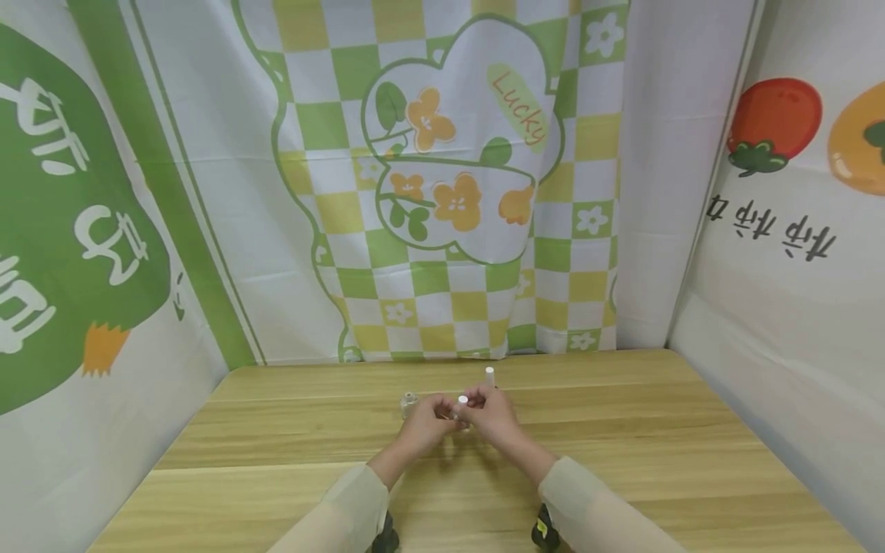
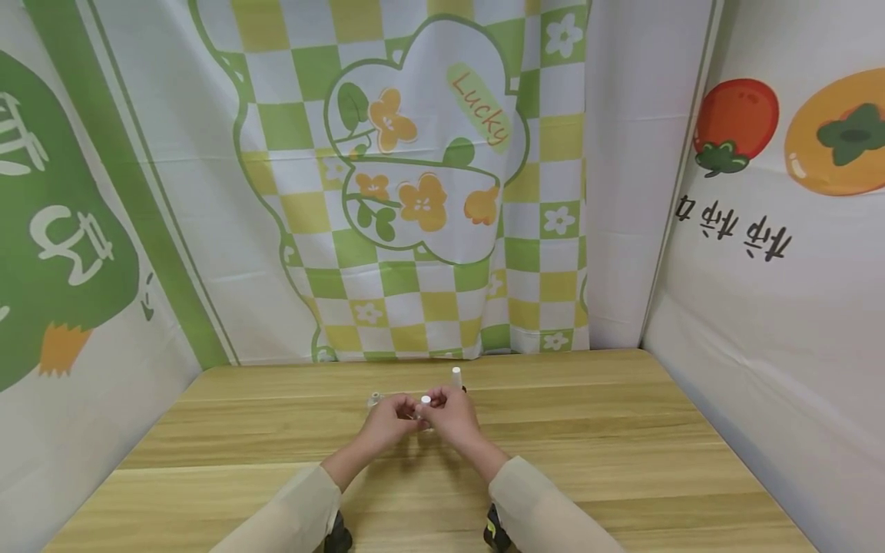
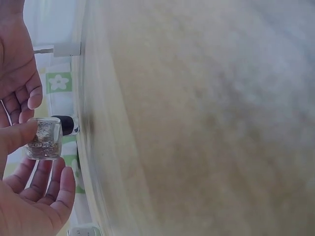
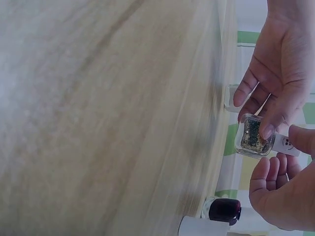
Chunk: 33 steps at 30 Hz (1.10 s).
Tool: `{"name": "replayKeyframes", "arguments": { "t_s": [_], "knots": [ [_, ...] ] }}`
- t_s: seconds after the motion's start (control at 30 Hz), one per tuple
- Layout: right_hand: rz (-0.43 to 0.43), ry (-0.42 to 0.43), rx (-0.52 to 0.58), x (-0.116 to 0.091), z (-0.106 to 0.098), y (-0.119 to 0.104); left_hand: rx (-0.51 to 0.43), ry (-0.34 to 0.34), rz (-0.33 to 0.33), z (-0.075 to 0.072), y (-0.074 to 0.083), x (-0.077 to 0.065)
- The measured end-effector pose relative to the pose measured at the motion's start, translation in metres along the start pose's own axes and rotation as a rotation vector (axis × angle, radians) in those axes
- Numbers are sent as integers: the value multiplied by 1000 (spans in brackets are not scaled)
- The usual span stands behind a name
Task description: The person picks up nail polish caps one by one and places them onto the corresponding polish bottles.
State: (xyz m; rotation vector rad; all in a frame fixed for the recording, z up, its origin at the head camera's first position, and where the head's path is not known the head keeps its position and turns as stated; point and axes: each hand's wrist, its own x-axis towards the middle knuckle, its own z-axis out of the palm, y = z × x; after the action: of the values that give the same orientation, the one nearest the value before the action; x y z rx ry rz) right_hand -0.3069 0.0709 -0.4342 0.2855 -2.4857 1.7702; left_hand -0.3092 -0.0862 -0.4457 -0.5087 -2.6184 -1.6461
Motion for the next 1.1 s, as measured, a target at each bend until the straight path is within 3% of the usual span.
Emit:
{"name": "replayKeyframes", "arguments": {
  "t_s": [0.3, 0.6, 0.9, 1.1],
  "knots": [
    [-34, 1, -54, -2, 5, 2, 65, -10, -17, 1, -5, 4],
    [-30, 10, -106, -2, 9, 4, 64, -27, -38, 1, -8, 4],
    [-74, 5, -96, -4, 11, 8, 114, -5, -43, 1, -6, 3],
    [-55, -3, -94, -3, 12, 8, 106, -11, -51, 0, -4, 2]
  ]
}}
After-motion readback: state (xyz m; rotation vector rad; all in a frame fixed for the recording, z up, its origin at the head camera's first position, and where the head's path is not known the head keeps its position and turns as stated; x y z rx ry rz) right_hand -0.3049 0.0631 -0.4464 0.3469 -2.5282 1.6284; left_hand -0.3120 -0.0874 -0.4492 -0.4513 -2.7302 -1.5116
